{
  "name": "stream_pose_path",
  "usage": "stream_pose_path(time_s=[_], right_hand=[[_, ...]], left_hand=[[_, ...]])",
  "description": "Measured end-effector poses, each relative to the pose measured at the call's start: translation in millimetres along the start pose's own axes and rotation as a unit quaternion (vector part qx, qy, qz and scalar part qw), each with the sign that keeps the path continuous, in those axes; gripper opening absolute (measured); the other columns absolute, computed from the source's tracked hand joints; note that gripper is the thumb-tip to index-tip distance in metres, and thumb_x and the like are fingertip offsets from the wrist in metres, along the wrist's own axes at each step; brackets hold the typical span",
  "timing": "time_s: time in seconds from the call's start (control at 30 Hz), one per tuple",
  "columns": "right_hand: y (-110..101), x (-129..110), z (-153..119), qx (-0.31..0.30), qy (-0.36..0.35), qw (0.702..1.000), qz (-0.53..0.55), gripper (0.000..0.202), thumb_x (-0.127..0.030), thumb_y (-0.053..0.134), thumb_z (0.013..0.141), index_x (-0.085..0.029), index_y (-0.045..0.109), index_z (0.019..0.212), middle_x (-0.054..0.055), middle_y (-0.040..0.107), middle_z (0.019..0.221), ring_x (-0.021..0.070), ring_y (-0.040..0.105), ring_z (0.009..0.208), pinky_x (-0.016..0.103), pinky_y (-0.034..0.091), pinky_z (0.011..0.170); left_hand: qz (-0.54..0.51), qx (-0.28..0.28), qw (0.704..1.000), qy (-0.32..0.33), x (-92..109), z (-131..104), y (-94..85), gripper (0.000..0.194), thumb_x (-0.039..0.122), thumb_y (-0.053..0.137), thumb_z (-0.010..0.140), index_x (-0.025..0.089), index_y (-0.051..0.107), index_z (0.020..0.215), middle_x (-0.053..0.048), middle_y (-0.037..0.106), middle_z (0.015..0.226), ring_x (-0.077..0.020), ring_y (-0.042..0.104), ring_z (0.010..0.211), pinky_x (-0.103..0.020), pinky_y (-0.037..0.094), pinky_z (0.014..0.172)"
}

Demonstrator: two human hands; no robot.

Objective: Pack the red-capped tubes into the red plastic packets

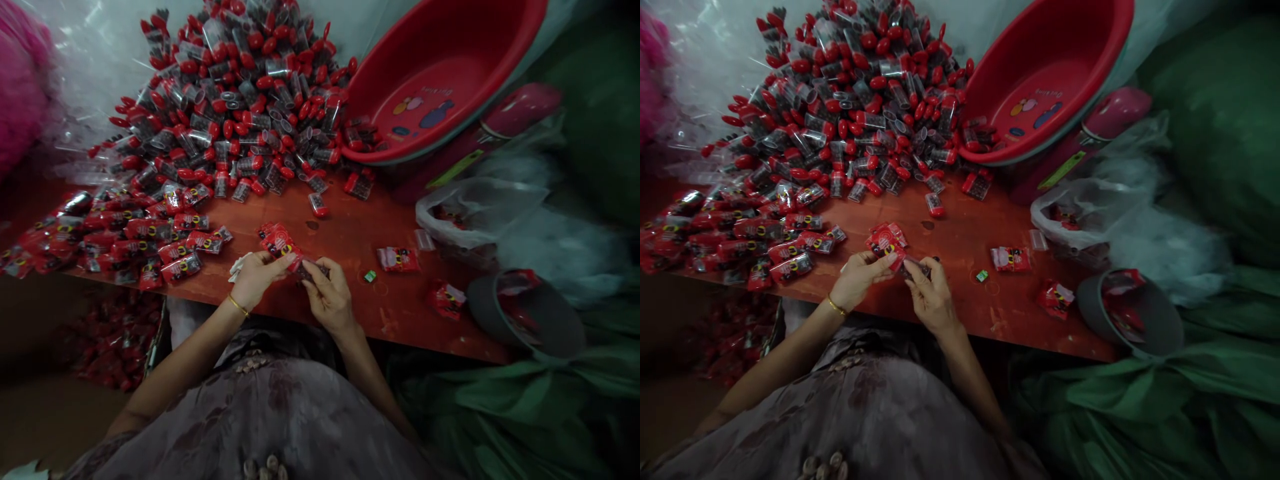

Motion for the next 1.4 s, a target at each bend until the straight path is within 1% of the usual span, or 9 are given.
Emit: stream_pose_path(time_s=[0.2, 0.4, 0.57, 0.63, 0.73, 0.9, 1.03, 1.2, 1.4], right_hand=[[6.4, -2.2, -2.8, 0.036, 0.030, 0.997, -0.057, 0.045, -0.014, 0.046, 0.090, -0.024, 0.046, 0.134, 0.011, 0.047, 0.108, 0.0179, 0.055, 0.095, 0.032, 0.052, 0.080], [15.6, -6.1, 0.1, 0.068, 0.057, 0.993, -0.080, 0.038, -0.014, 0.046, 0.090, -0.021, 0.054, 0.127, 0.012, 0.049, 0.106, 0.0189, 0.056, 0.095, 0.033, 0.051, 0.082], [13.9, 8.0, -1.7, 0.078, 0.146, 0.985, 0.039, 0.033, -0.023, 0.051, 0.088, -0.020, 0.056, 0.121, 0.011, 0.056, 0.104, 0.0192, 0.059, 0.095, 0.035, 0.052, 0.083], [19.8, 24.7, -8.1, 0.051, 0.236, 0.961, 0.135, 0.035, -0.030, 0.053, 0.088, -0.020, 0.052, 0.121, 0.007, 0.061, 0.092, 0.0156, 0.062, 0.078, 0.031, 0.054, 0.072], [39.3, 43.1, -22.1, -0.007, 0.362, 0.889, 0.280, 0.027, -0.039, 0.050, 0.088, -0.019, 0.054, 0.106, -0.003, 0.058, 0.066, 0.0076, 0.052, 0.044, 0.023, 0.051, 0.050], [52.5, 51.3, -28.8, 0.017, 0.419, 0.817, 0.396, 0.027, -0.045, 0.055, 0.083, -0.018, 0.055, 0.089, -0.007, 0.053, 0.059, 0.0051, 0.049, 0.036, 0.016, 0.036, 0.035], [54.3, 46.5, -27.2, 0.042, 0.406, 0.826, 0.387, 0.027, -0.044, 0.056, 0.083, -0.018, 0.055, 0.088, -0.007, 0.055, 0.061, 0.0035, 0.044, 0.035, 0.018, 0.041, 0.038], [53.5, 34.3, -28.9, 0.020, 0.374, 0.871, 0.320, 0.026, -0.042, 0.053, 0.085, -0.017, 0.055, 0.092, -0.006, 0.053, 0.057, 0.0046, 0.042, 0.037, 0.017, 0.035, 0.036], [48.8, 37.4, -38.8, 0.045, 0.381, 0.882, 0.274, 0.027, -0.043, 0.051, 0.086, -0.018, 0.056, 0.092, -0.007, 0.047, 0.052, 0.0053, 0.038, 0.036, 0.018, 0.032, 0.034]], left_hand=[[-0.027, 0.003, 0.999, 0.045, 0.3, -1.2, 5.0, 0.042, 0.042, 0.083, 0.049, 0.011, 0.069, 0.073, -0.003, 0.069, 0.066, -0.0099, 0.060, 0.055, -0.022, 0.051, 0.057], [-0.085, -0.002, 0.996, 0.021, -5.6, -0.1, 10.8, 0.042, 0.044, 0.083, 0.047, 0.011, 0.065, 0.066, -0.003, 0.067, 0.063, -0.0114, 0.061, 0.056, -0.025, 0.052, 0.061], [-0.081, -0.022, 0.994, 0.072, 0.5, -1.3, 11.7, 0.040, 0.046, 0.078, 0.056, 0.011, 0.069, 0.074, -0.003, 0.069, 0.068, -0.0118, 0.060, 0.060, -0.027, 0.051, 0.067], [-0.055, -0.019, 0.993, 0.103, 6.2, -1.5, 7.7, 0.038, 0.045, 0.076, 0.060, 0.011, 0.070, 0.077, -0.004, 0.069, 0.071, -0.0128, 0.060, 0.064, -0.027, 0.050, 0.069], [0.021, -0.006, 0.986, 0.164, 18.0, -3.4, 0.9, 0.033, 0.043, 0.073, 0.065, 0.012, 0.069, 0.075, -0.002, 0.067, 0.069, -0.0121, 0.057, 0.063, -0.025, 0.047, 0.065], [0.114, -0.013, 0.975, 0.192, 22.2, -6.6, 1.7, 0.032, 0.043, 0.069, 0.069, 0.012, 0.064, 0.061, 0.002, 0.057, 0.054, -0.0089, 0.046, 0.052, -0.022, 0.037, 0.051], [0.060, -0.035, 0.982, 0.175, 19.8, -6.3, 8.5, 0.032, 0.043, 0.074, 0.063, 0.012, 0.066, 0.069, 0.000, 0.063, 0.064, -0.0102, 0.052, 0.058, -0.022, 0.041, 0.057], [-0.077, -0.045, 0.993, 0.077, 1.0, -0.9, 17.7, 0.039, 0.050, 0.070, 0.066, 0.012, 0.068, 0.075, -0.006, 0.068, 0.069, -0.0104, 0.055, 0.053, -0.022, 0.042, 0.052], [-0.039, -0.068, 0.994, 0.077, 1.3, -7.0, 27.3, 0.029, 0.040, 0.076, 0.061, 0.013, 0.068, 0.065, -0.002, 0.065, 0.060, -0.0095, 0.054, 0.052, -0.021, 0.043, 0.054]])
Point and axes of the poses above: each hand's wrist, its own z-axis towards the middle knuckle, its own y-axis out of the palm, x = y × z, the point moved 10 cm from there along z, towards the middle knuckle
